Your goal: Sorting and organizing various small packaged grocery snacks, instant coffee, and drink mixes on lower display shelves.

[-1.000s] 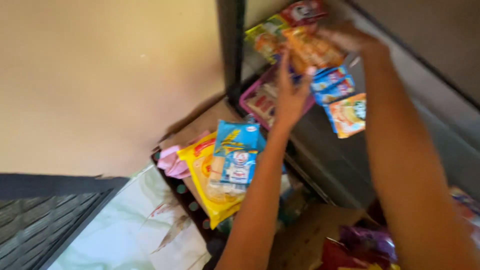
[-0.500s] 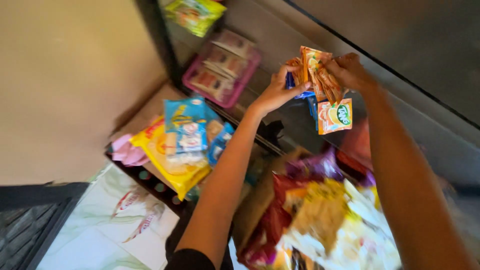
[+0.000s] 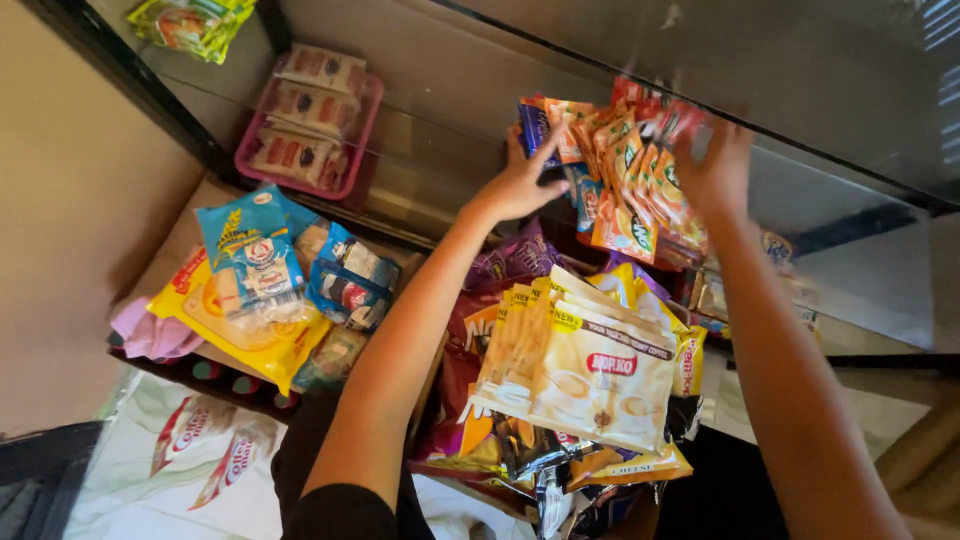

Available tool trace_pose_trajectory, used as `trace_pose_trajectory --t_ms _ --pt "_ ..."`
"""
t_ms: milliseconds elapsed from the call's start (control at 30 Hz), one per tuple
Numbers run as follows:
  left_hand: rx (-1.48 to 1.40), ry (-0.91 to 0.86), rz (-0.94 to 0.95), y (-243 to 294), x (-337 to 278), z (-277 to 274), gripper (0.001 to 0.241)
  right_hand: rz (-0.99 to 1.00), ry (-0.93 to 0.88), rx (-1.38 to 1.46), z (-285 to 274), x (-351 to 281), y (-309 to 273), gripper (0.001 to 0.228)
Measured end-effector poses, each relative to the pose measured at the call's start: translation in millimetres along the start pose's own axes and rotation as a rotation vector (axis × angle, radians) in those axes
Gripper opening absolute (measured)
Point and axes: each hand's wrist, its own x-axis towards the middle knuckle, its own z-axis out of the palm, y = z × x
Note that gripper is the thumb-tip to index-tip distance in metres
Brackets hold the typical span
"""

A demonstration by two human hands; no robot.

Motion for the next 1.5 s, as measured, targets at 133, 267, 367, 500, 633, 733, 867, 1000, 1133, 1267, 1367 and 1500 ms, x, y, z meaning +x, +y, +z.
trace_pose_trajectory --t_ms 133,267,367,500,633,733,867,1000,1133,1267,1367,1500 --pt "0.077 0.017 -0.065 8.2 -16.0 -16.9 0.103 -0.080 -0.275 0.252 -55.0 -55.3 -82.9 0.048" --pt "0.141 0.147 0.040 -9.7 -23.3 -7.5 0.085 -0.301 -0.297 0.146 -43.0 -82.6 -72.3 0.047" --pt "0.042 0.127 0.033 34.4 -53.7 -11.7 0.073 -0.206 -0.326 0.070 -40.5 -84.5 -72.7 0.041" --pt "-0.097 0.145 0.002 86.5 -99.1 -17.8 0.069 -0.244 -0.215 -0.149 -50.7 -76.4 -87.6 0.040" --pt "-0.061 0.198 0.077 109.6 -141.2 -29.2 0.062 -0.134 -0.027 0.296 -5.8 -81.2 -24.5 0.024" --pt "-0.033 0.220 0.112 133.8 -176.2 -34.8 0.058 -0.134 0.058 0.353 21.4 -70.6 15.4 0.013" --pt "-0.134 0.225 -0.021 163.6 -226.1 -36.5 0.058 0.225 -0.003 0.645 2.5 -63.4 3.2 0.027" --pt "-0.243 0.217 -0.090 184.9 -257.3 -33.6 0.052 0.420 0.123 1.356 -88.3 -63.8 -79.5 0.040" --pt "-0.564 0.124 -0.018 165.2 -252.3 4.5 0.050 0.479 0.064 1.713 -171.3 -94.3 -174.6 0.039" --pt "-0.039 0.209 0.335 182.2 -274.7 38.7 0.047 0.410 -0.044 1.436 -185.4 -146.8 -203.6 0.023" --pt "0.474 0.332 0.470 196.2 -289.9 48.2 0.053 0.326 0.056 1.083 -189.4 -172.7 -206.7 0.020" --pt "0.557 0.334 0.443 196.6 -288.1 57.1 0.055 0.171 0.323 0.847 -223.5 -183.7 -230.2 0.015"
